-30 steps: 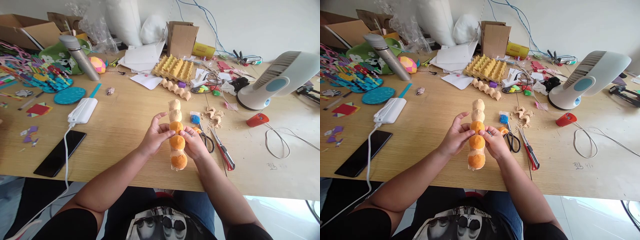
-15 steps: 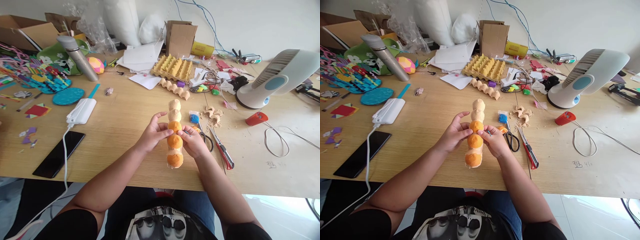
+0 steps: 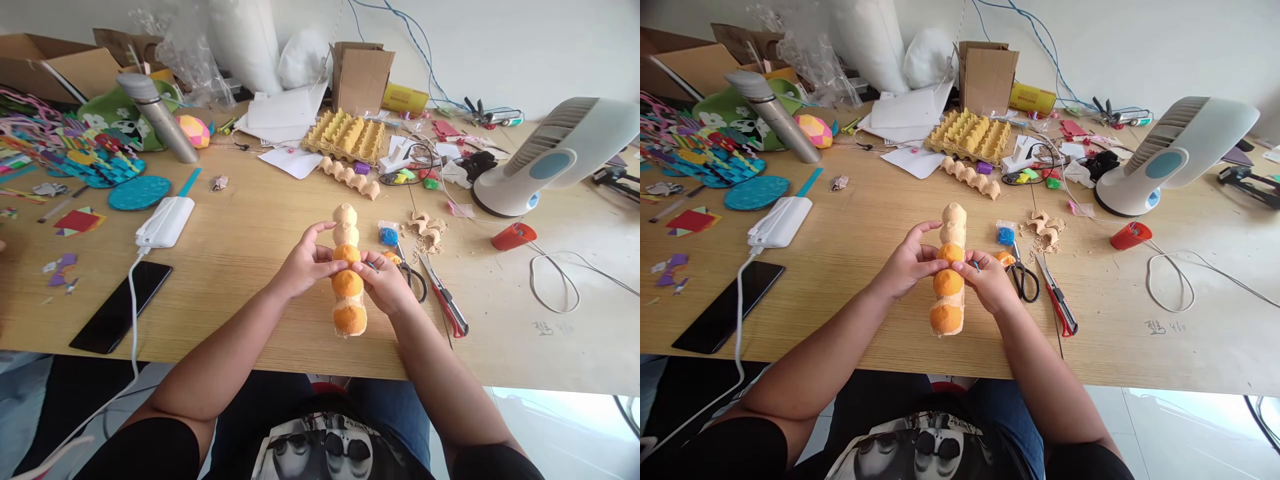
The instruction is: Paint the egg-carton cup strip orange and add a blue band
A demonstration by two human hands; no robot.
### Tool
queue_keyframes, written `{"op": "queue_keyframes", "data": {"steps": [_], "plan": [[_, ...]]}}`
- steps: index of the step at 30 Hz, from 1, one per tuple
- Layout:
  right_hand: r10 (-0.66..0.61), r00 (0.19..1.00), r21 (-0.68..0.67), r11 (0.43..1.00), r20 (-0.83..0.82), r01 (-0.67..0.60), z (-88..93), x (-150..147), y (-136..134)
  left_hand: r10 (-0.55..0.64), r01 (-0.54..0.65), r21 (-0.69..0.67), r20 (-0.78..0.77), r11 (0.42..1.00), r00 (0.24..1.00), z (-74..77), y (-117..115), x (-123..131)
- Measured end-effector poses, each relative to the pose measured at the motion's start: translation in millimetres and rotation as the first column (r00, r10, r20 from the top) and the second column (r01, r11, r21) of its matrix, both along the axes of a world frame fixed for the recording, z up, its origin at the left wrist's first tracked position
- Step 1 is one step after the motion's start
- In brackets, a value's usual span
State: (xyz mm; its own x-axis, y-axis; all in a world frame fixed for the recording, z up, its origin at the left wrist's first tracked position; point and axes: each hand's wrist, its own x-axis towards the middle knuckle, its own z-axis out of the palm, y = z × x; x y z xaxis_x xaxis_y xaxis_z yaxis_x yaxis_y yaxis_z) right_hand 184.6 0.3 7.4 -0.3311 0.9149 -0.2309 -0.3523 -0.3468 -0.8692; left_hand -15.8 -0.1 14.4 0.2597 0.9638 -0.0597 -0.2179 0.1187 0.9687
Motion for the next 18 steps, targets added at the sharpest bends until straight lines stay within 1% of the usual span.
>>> {"op": "queue_keyframes", "data": {"steps": [3,5,9,12,15,18], "plan": [[-0.013,1.000,-0.022,1.000,-0.019,0.013,0.2,-0.7,-0.2,0.009,-0.009,-0.003,0.014,1.000,1.000,0.3,-0.7,0.7],[-0.022,1.000,-0.003,1.000,-0.001,0.022,0.8,-0.5,-0.2,0.018,-0.018,-0.004,0.037,1.000,0.999,-0.2,-1.3,1.7],[-0.035,0.999,0.060,0.998,0.009,0.034,2.6,1.0,-0.4,0.005,0.000,-0.032,0.184,0.999,0.983,-1.1,-1.7,3.5],[-0.004,1.000,0.065,0.998,-0.019,0.005,3.2,1.4,-1.0,0.018,0.001,-0.070,0.272,0.998,0.962,0.6,-1.9,4.7],[0.015,0.998,0.047,0.999,-0.054,-0.013,2.3,0.2,-2.1,0.044,-0.024,-0.074,0.282,0.997,0.958,2.8,-2.9,6.5],[-0.007,0.999,0.048,0.999,-0.040,0.009,1.0,-1.4,-2.9,0.048,-0.034,-0.055,0.281,0.998,0.959,1.8,-4.1,8.1]]}}
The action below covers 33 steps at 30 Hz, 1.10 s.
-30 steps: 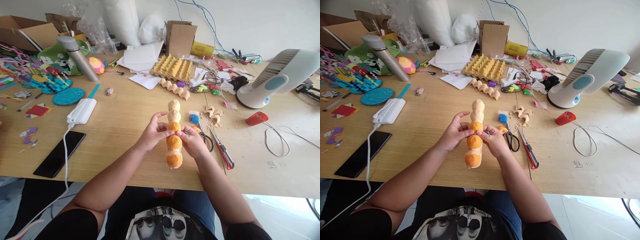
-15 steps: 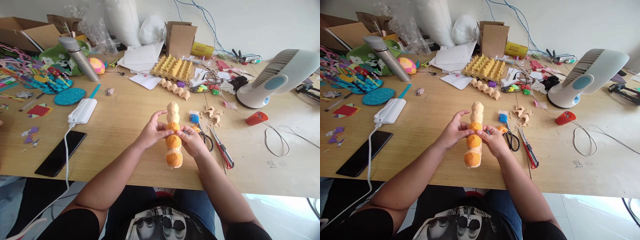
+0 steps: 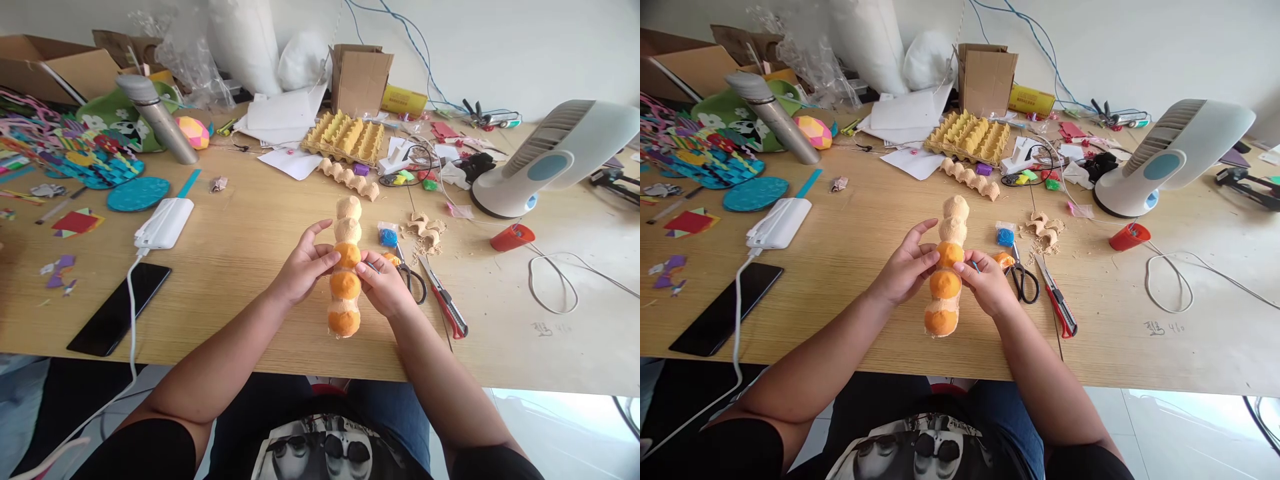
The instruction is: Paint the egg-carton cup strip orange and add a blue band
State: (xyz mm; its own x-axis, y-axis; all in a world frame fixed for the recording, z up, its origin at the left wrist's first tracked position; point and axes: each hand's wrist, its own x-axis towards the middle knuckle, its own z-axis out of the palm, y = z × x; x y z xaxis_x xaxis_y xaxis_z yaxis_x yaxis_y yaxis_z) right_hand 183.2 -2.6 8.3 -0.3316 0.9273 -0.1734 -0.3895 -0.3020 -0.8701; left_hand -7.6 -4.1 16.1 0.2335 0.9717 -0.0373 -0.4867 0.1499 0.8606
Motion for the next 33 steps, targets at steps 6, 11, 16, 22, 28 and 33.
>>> {"op": "queue_keyframes", "data": {"steps": [6,11,16,22,28,33], "plan": [[-0.051,0.993,0.068,0.997,0.109,0.044,0.1,0.6,0.0,0.006,0.000,0.067,-0.103,0.998,0.995,-8.8,-0.1,-0.2],[-0.034,0.993,0.051,0.998,0.111,0.029,2.3,1.9,0.1,0.015,0.003,0.099,-0.185,0.995,0.983,-9.0,-0.1,-2.3],[-0.008,0.995,0.023,1.000,0.095,0.006,2.6,2.6,1.0,-0.005,0.027,0.108,-0.200,0.994,0.980,-7.9,0.0,-3.9],[0.017,0.993,0.034,0.999,0.113,-0.021,0.5,4.9,2.6,-0.019,0.043,0.106,-0.215,0.993,0.976,-7.8,0.3,-4.4],[0.033,0.997,-0.003,0.999,0.071,-0.033,0.6,6.2,3.3,-0.038,0.059,0.094,-0.212,0.994,0.977,-9.4,1.0,-4.7],[0.076,0.997,-0.088,0.993,-0.001,-0.076,-1.9,6.5,4.9,-0.053,0.067,0.080,-0.166,0.995,0.985,-10.5,2.4,-4.7]]}}
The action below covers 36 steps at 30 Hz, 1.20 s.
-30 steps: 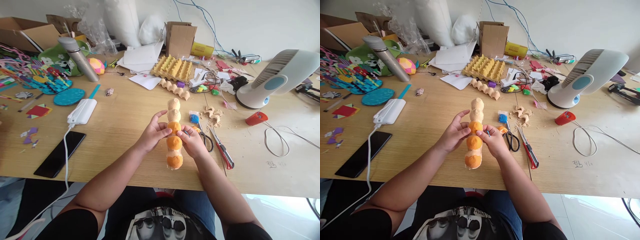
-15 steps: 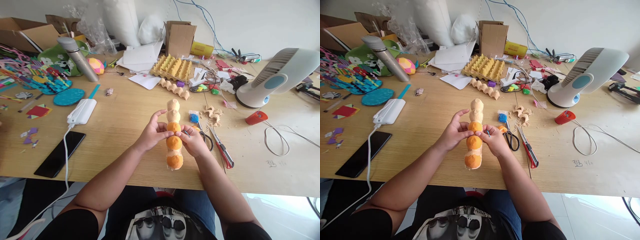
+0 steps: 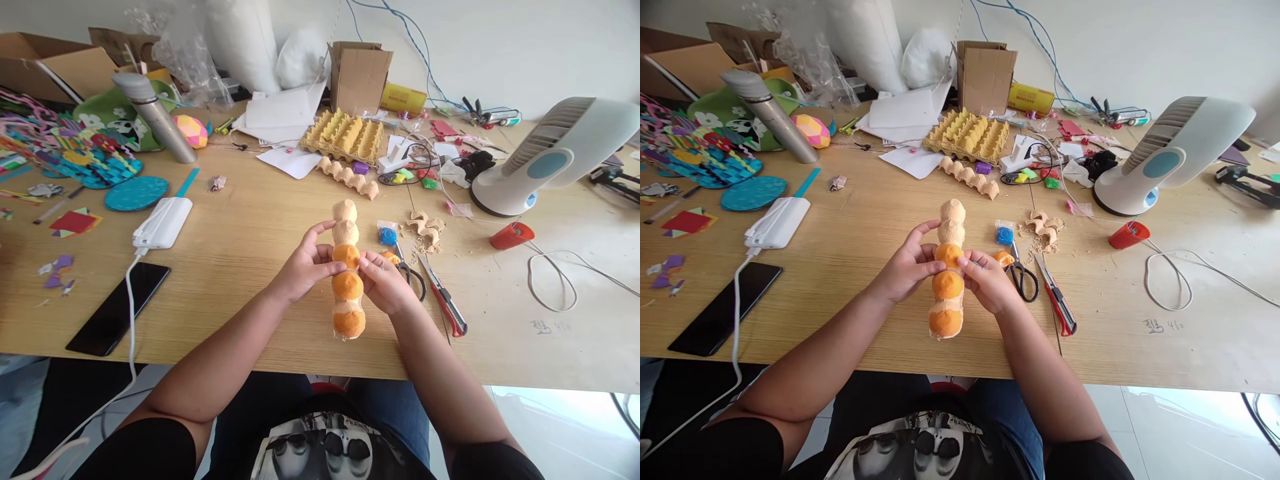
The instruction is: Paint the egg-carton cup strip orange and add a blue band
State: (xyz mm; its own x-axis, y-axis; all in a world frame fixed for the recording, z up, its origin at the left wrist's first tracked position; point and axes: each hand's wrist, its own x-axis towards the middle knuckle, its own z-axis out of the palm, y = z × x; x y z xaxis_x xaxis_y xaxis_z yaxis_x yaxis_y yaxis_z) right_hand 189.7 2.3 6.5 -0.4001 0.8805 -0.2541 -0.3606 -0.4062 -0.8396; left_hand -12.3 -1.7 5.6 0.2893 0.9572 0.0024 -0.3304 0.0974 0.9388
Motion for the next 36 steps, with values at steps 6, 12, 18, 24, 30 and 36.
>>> {"op": "queue_keyframes", "data": {"steps": [6,12,18,24,30,36], "plan": [[-0.084,0.991,0.053,0.995,0.107,0.079,2.6,-4.5,-0.6,-0.040,0.040,-0.024,0.015,0.999,0.999,0.7,-1.3,0.0],[-0.159,0.941,0.217,0.972,0.298,0.095,5.7,-5.7,-2.3,0.017,-0.019,-0.011,-0.169,1.000,0.985,0.5,-1.9,-0.1],[-0.149,0.930,0.252,0.966,0.335,0.063,6.9,-5.0,-4.2,-0.016,0.017,0.005,-0.213,1.000,0.977,3.5,-1.8,-2.4],[-0.109,0.966,0.185,0.981,0.236,0.065,5.0,-4.5,-2.8,-0.037,0.037,-0.009,-0.129,0.999,0.991,4.8,-0.8,-2.7],[-0.082,0.973,0.207,0.978,0.215,0.037,7.5,-5.7,-3.4,0.006,-0.006,-0.003,-0.035,1.000,0.999,2.8,0.1,-0.5],[-0.174,0.913,0.377,0.926,0.368,0.025,13.9,-5.7,-7.1,0.058,-0.050,0.110,-0.067,0.993,0.996,0.0,-2.9,0.6]]}}
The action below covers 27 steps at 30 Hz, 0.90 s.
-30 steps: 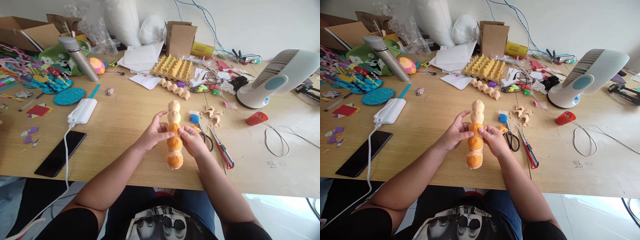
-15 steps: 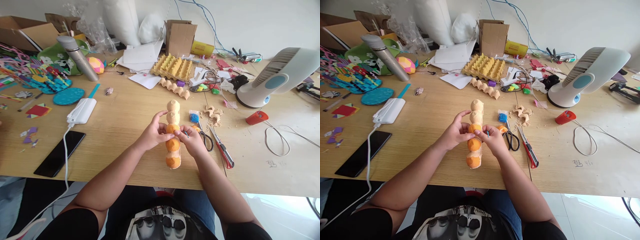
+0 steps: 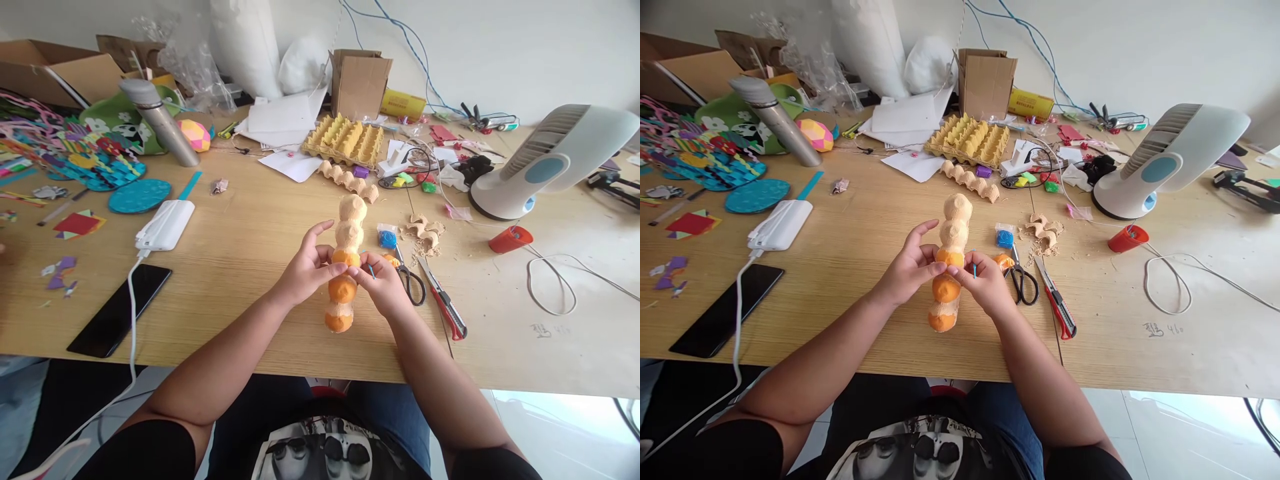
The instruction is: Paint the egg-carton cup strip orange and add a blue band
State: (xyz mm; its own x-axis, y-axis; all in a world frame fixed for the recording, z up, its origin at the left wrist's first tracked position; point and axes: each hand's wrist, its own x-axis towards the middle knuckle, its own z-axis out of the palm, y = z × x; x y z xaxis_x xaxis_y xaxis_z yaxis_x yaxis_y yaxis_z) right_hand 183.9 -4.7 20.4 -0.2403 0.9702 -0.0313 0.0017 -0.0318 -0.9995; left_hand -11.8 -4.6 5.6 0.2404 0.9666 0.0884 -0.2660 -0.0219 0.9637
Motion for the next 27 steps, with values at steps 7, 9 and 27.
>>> {"op": "queue_keyframes", "data": {"steps": [7,9,27], "plan": [[0.037,0.997,-0.048,0.998,-0.071,-0.040,-1.2,-0.7,-0.5,-0.040,0.077,-0.190,0.194,0.979,0.980,3.8,-1.3,4.6],[0.043,0.988,-0.089,0.994,-0.147,-0.057,-5.0,-1.4,0.2,-0.049,0.092,-0.214,0.199,0.972,0.979,4.2,-2.6,5.6],[-0.023,0.998,-0.105,0.994,-0.060,0.017,-12.8,-2.6,1.5,-0.045,0.051,-0.086,0.067,0.995,0.997,2.6,-9.7,9.8]]}}
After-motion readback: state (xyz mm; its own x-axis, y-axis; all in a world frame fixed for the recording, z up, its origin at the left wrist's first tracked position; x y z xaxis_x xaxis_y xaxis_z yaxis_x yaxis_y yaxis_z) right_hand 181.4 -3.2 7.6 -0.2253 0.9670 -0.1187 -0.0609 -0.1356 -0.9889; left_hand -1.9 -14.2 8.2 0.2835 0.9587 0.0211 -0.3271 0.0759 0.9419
